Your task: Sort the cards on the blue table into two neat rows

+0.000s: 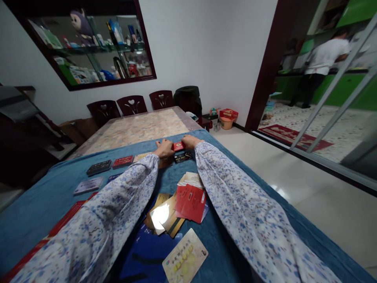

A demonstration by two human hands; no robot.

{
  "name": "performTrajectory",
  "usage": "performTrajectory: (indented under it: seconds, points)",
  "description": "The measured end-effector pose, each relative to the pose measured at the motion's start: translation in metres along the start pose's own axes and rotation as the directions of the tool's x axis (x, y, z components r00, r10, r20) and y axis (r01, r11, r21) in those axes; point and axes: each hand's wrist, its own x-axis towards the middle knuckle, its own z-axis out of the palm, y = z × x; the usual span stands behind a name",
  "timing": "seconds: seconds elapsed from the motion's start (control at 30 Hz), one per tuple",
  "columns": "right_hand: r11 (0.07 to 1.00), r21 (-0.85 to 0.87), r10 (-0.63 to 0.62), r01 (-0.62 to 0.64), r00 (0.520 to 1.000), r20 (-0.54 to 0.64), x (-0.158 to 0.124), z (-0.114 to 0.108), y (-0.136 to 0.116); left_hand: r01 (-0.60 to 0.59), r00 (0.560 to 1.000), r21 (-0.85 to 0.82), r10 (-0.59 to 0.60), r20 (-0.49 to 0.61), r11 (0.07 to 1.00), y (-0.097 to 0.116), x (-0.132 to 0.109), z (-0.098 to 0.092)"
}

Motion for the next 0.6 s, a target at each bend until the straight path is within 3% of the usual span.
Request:
performTrajectory:
  seconds: [0.6]
  points:
    - [0.998, 0.047, 0.037, -0.041, 0.996, 0.076, 0.015, 0.012, 0.009, 0.022, 0.997, -0.083, -0.016, 0.081, 0.996, -0.002, 0.017, 0.000]
